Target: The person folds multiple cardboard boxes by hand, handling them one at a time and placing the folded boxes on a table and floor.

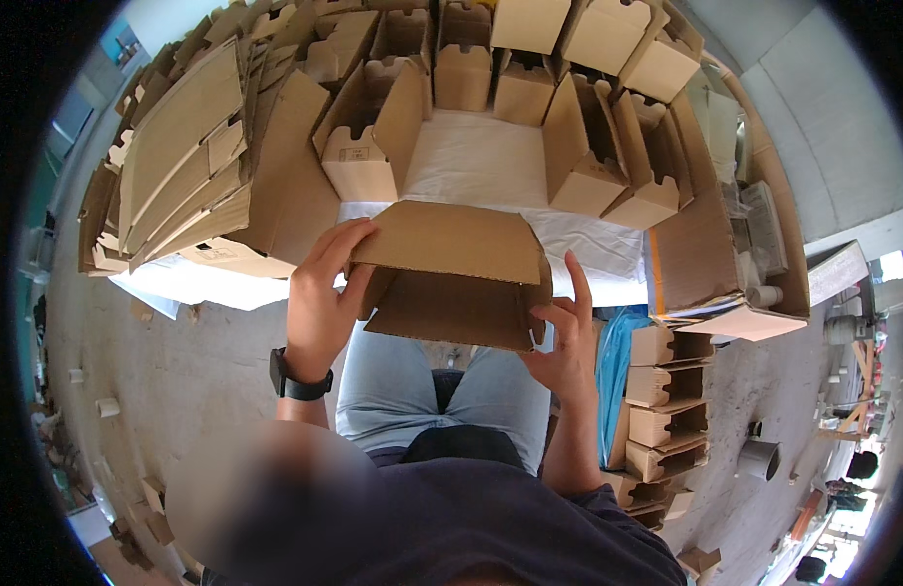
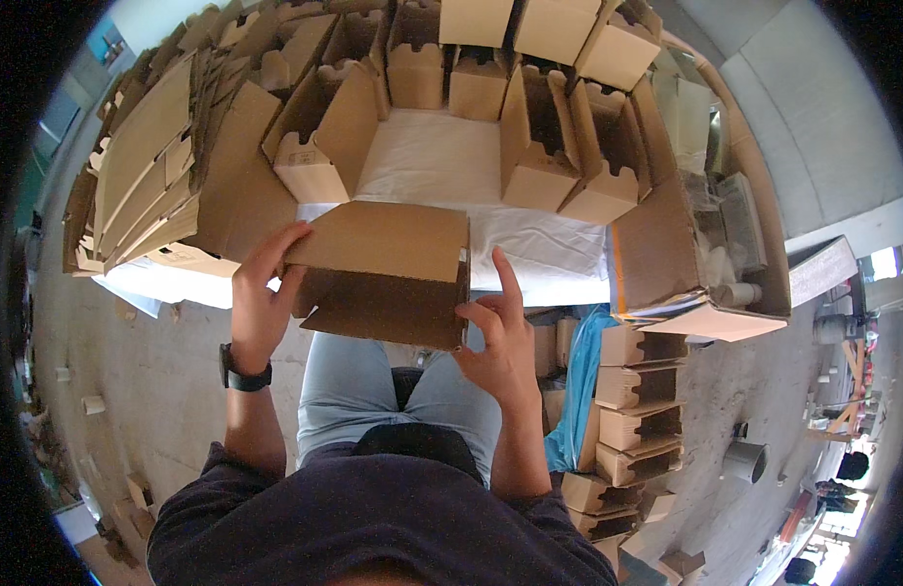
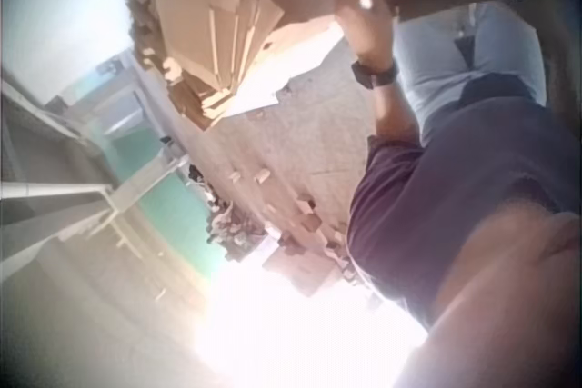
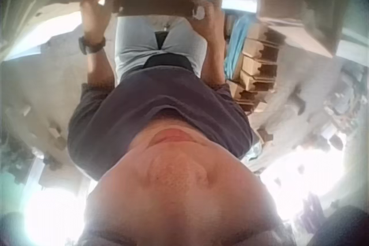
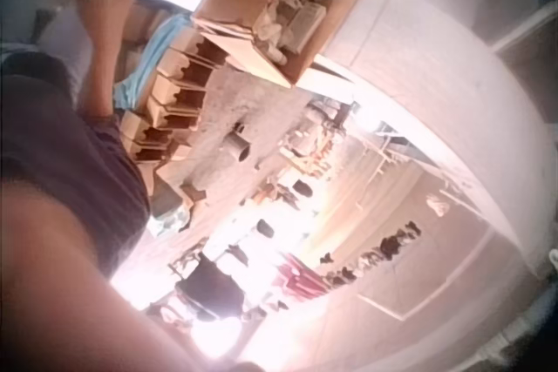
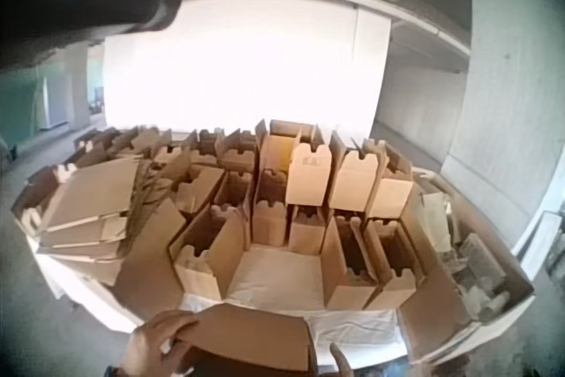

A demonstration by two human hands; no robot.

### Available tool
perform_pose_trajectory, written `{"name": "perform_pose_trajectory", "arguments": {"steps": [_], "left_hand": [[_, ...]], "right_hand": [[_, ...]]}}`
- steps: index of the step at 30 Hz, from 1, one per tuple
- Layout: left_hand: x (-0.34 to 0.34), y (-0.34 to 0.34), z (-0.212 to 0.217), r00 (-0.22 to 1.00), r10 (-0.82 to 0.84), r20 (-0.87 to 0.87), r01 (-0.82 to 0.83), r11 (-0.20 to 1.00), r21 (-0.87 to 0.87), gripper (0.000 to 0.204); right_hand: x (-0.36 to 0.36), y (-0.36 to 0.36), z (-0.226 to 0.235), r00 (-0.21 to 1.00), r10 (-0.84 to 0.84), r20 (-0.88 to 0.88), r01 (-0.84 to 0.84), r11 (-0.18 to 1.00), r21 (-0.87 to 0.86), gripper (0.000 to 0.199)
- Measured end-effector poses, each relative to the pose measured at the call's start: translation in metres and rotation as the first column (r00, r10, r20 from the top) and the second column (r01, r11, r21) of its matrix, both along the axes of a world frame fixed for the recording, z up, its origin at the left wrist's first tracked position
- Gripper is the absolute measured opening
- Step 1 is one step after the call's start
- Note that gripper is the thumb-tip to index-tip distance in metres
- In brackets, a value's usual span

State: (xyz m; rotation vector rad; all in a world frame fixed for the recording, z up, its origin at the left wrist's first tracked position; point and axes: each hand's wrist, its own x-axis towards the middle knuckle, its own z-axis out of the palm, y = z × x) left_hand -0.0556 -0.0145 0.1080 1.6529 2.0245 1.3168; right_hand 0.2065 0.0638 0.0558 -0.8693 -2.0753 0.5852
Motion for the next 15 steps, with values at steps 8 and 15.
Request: {"name": "perform_pose_trajectory", "arguments": {"steps": [8, 15], "left_hand": [[-0.001, 0.000, -0.004, 0.986, -0.133, 0.098, 0.137, 0.990, -0.031, 0.049], [-0.011, 0.000, -0.028, 0.933, -0.276, 0.230, 0.267, 0.961, 0.067, 0.056]], "right_hand": [[0.004, 0.004, -0.018, 0.993, 0.031, -0.117, -0.028, 0.999, 0.026, 0.056], [-0.001, 0.009, -0.034, 0.884, 0.159, -0.439, -0.242, 0.961, -0.138, 0.059]]}}
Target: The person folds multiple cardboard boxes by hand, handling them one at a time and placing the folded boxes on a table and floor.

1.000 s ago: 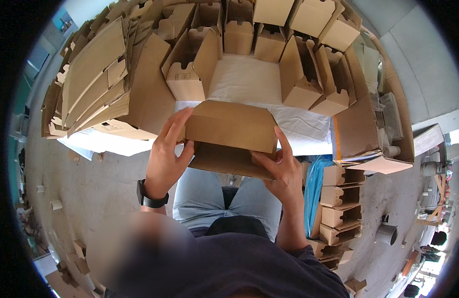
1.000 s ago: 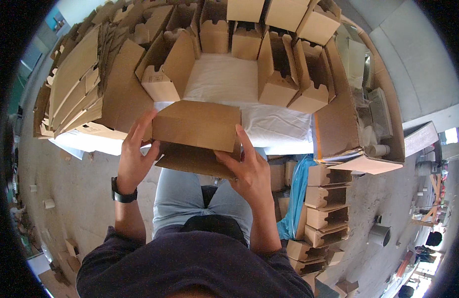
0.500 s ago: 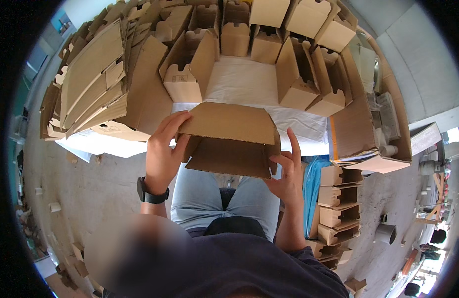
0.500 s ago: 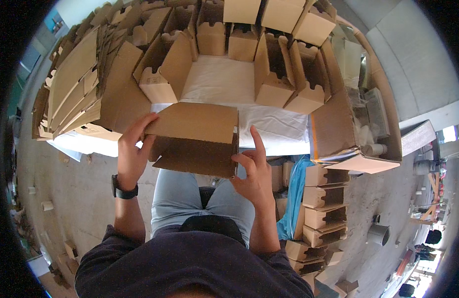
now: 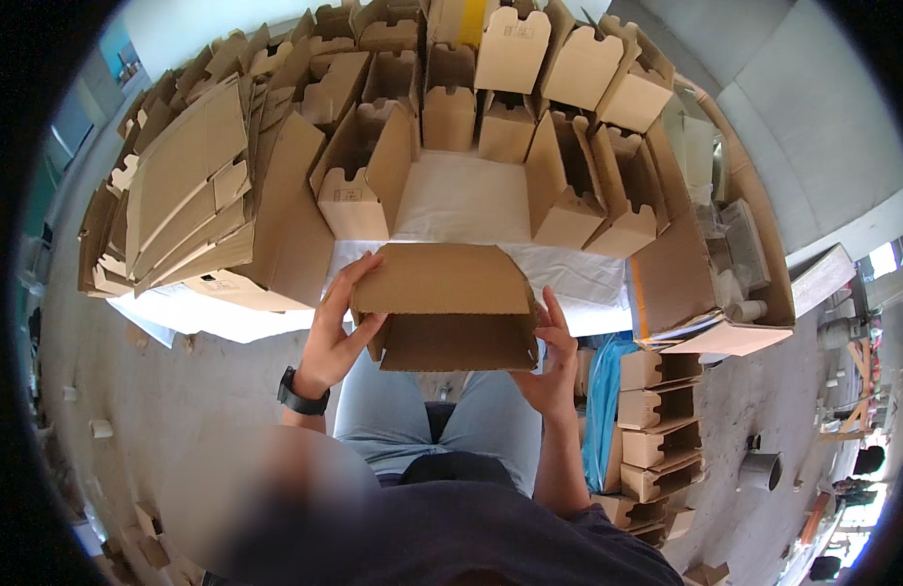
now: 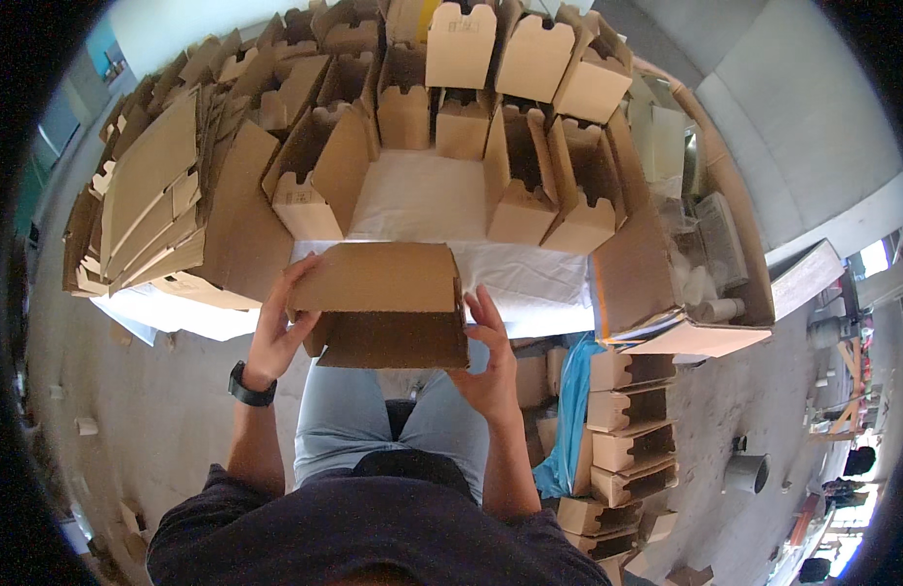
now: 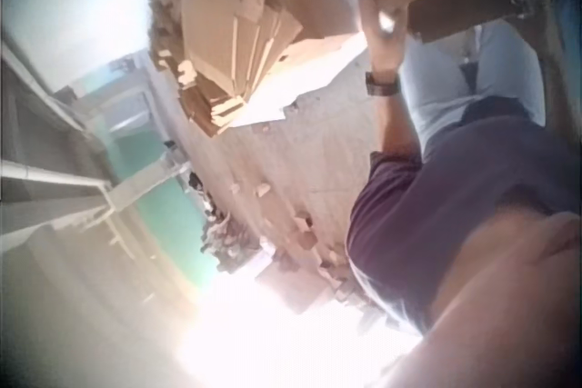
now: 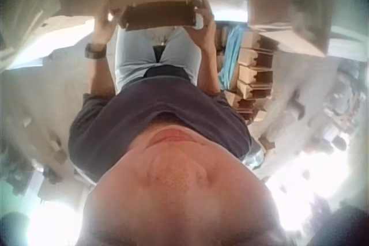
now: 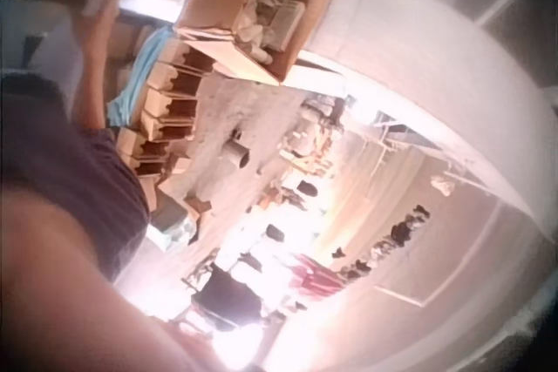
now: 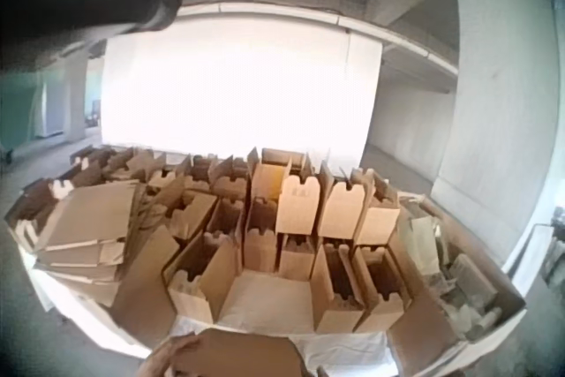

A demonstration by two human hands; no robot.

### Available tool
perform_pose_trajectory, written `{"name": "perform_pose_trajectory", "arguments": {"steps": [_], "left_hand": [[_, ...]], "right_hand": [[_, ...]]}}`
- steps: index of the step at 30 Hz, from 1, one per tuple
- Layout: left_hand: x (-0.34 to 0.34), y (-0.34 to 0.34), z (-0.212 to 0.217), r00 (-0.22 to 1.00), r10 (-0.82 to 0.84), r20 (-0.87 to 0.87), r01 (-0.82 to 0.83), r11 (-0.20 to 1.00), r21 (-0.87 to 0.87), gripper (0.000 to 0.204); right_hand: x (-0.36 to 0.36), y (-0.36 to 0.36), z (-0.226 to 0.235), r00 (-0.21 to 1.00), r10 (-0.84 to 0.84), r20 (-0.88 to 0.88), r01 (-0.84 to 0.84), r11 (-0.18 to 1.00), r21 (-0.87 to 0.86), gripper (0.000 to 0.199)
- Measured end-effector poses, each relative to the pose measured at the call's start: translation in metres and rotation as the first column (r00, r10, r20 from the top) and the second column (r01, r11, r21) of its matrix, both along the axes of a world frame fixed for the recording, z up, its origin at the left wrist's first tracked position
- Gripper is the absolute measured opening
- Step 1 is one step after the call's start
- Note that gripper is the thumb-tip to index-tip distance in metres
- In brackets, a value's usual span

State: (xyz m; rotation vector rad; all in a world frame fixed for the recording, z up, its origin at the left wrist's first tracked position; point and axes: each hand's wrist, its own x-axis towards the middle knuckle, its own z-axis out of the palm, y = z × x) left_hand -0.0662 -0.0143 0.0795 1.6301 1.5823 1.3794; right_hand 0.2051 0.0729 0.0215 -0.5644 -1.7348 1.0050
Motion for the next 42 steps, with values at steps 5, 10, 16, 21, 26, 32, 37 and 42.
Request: {"name": "perform_pose_trajectory", "arguments": {"steps": [5, 10, 16, 21, 26, 32, 37, 42], "left_hand": [[-0.001, -0.002, 0.005, 0.998, -0.047, -0.047, 0.047, 0.999, 0.018, 0.054], [-0.007, -0.011, 0.004, 0.985, -0.138, 0.105, 0.136, 0.990, 0.023, 0.064], [-0.008, -0.012, -0.010, 0.874, -0.275, 0.400, 0.215, 0.958, 0.188, 0.095], [-0.008, -0.015, -0.026, 0.958, -0.101, 0.270, 0.077, 0.992, 0.100, 0.099], [0.002, -0.012, -0.017, 0.936, 0.006, 0.351, 0.001, 1.000, -0.019, 0.098], [0.015, -0.014, -0.010, 0.958, 0.038, 0.285, 0.004, 0.990, -0.144, 0.081], [0.012, -0.014, -0.018, 0.956, 0.067, 0.285, -0.004, 0.977, -0.215, 0.056], [0.017, -0.011, -0.016, 0.973, 0.128, 0.190, -0.089, 0.976, -0.201, 0.033]], "right_hand": [[0.003, -0.007, 0.007, 0.961, -0.082, 0.265, 0.087, 0.996, -0.009, 0.082], [0.004, -0.010, 0.006, 0.957, -0.103, 0.271, 0.152, 0.974, -0.167, 0.072], [0.007, -0.009, -0.013, 0.988, -0.146, -0.057, 0.121, 0.944, -0.306, 0.057], [0.006, -0.010, 0.006, 0.930, -0.279, -0.240, 0.175, 0.909, -0.379, 0.041], [0.011, -0.006, -0.003, 0.886, -0.354, -0.299, 0.220, 0.889, -0.402, 0.035], [0.014, -0.005, -0.001, 0.829, -0.412, -0.378, 0.184, 0.840, -0.511, 0.033], [0.015, -0.003, 0.001, 0.845, -0.422, -0.329, 0.193, 0.814, -0.549, 0.033], [0.017, -0.002, -0.005, 0.843, -0.414, -0.344, 0.203, 0.837, -0.509, 0.033]]}}
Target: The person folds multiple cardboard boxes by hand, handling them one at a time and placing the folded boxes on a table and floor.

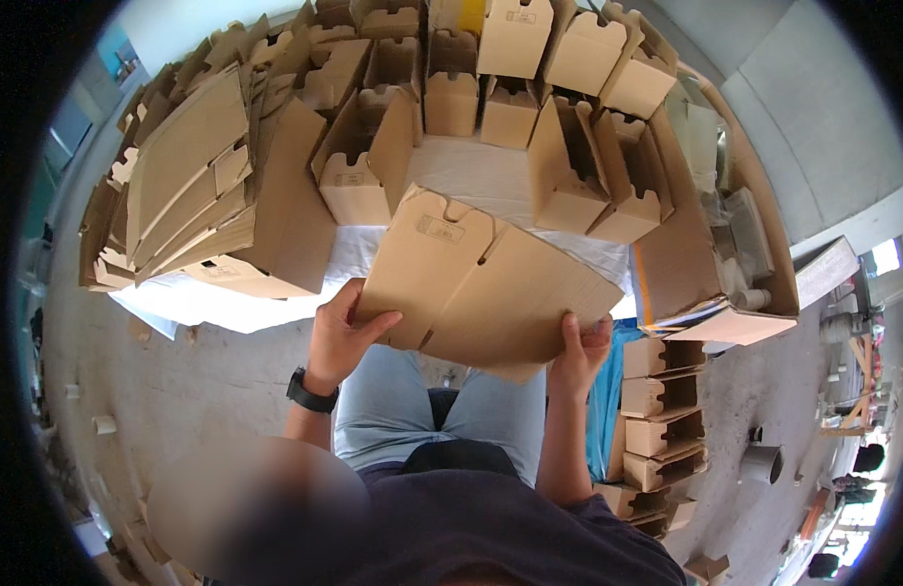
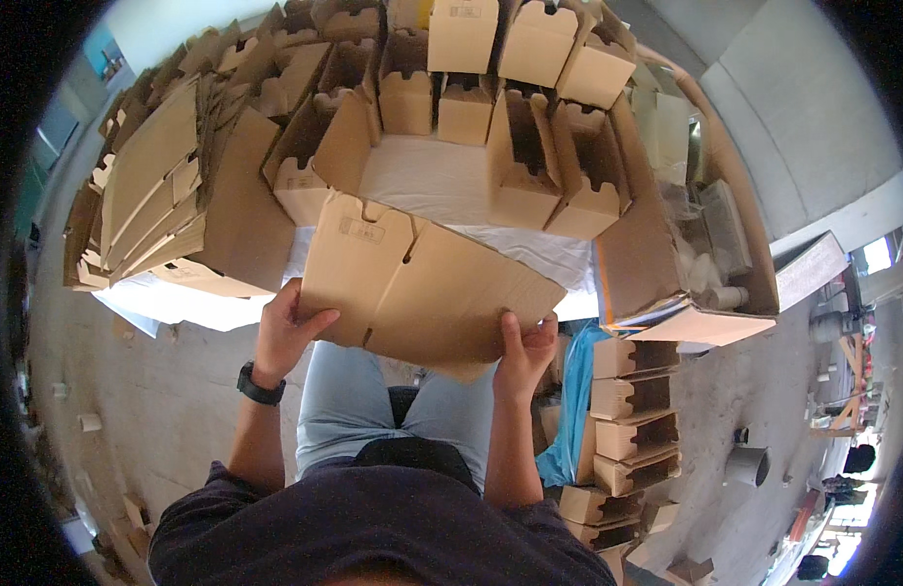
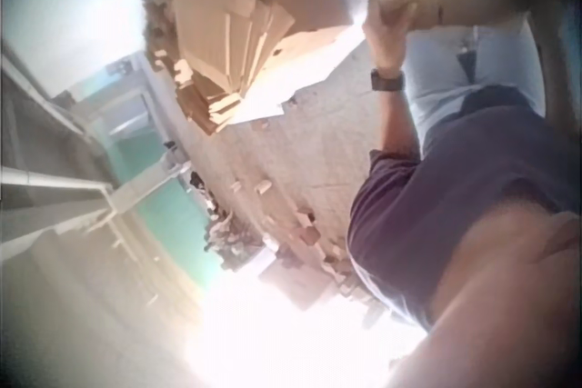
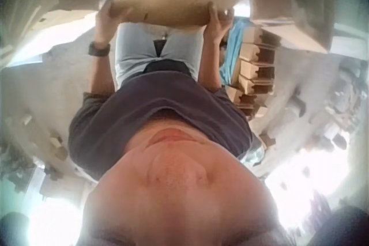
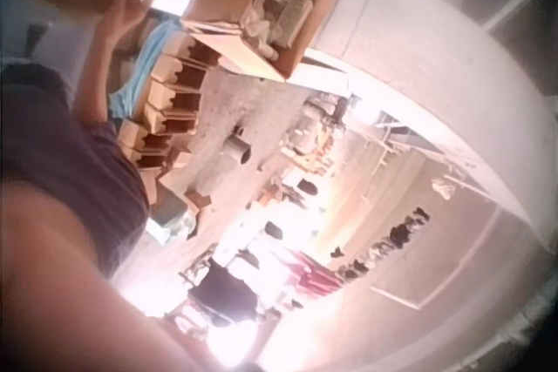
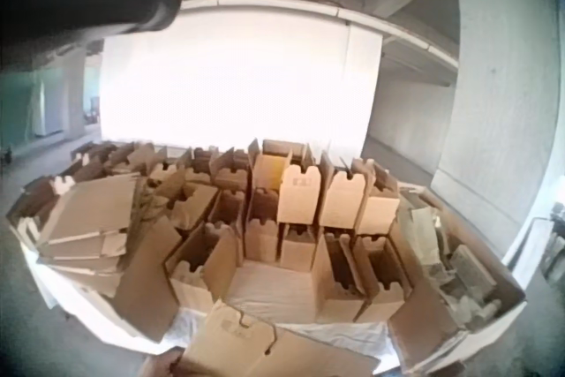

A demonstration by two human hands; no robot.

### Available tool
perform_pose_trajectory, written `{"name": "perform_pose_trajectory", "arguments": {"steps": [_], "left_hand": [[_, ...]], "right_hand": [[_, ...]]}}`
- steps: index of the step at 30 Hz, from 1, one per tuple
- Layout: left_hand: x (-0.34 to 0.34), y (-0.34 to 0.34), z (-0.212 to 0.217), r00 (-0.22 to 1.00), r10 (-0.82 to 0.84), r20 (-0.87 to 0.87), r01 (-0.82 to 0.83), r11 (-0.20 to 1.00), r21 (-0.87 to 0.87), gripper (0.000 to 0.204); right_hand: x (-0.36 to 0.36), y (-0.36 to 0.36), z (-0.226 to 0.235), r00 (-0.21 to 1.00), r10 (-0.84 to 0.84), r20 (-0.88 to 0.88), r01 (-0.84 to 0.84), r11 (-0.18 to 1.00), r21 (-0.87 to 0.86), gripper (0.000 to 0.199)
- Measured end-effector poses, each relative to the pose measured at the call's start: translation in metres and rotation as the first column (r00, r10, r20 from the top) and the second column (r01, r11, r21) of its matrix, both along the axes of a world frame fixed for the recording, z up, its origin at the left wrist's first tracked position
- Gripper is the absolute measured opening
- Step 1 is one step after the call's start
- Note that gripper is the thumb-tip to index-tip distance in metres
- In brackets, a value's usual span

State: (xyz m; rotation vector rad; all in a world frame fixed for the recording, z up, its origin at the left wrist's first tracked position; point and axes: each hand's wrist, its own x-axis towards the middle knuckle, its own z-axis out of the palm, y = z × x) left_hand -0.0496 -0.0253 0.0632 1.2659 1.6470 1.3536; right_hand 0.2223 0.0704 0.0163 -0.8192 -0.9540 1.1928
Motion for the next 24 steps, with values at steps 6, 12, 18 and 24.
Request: {"name": "perform_pose_trajectory", "arguments": {"steps": [6, 12, 18, 24], "left_hand": [[0.001, -0.004, 0.009, 0.992, -0.027, -0.122, 0.025, 1.000, -0.019, 0.024], [-0.013, -0.014, 0.036, 0.862, -0.220, -0.456, 0.212, 0.975, -0.070, 0.019], [-0.025, -0.041, 0.086, 0.989, 0.091, -0.120, -0.056, 0.961, 0.272, 0.014], [-0.066, -0.015, 0.115, 0.849, 0.321, 0.420, -0.525, 0.605, 0.599, 0.016]], "right_hand": [[0.001, 0.004, -0.007, 0.995, -0.030, -0.091, 0.032, 0.999, 0.012, 0.035], [0.015, 0.003, -0.005, 0.978, 0.043, -0.204, -0.026, 0.996, 0.085, 0.039], [0.011, 0.001, 0.000, 0.962, 0.167, -0.215, -0.151, 0.985, 0.087, 0.036], [0.002, -0.002, 0.001, 0.977, 0.140, -0.161, -0.143, 0.990, -0.003, 0.033]]}}
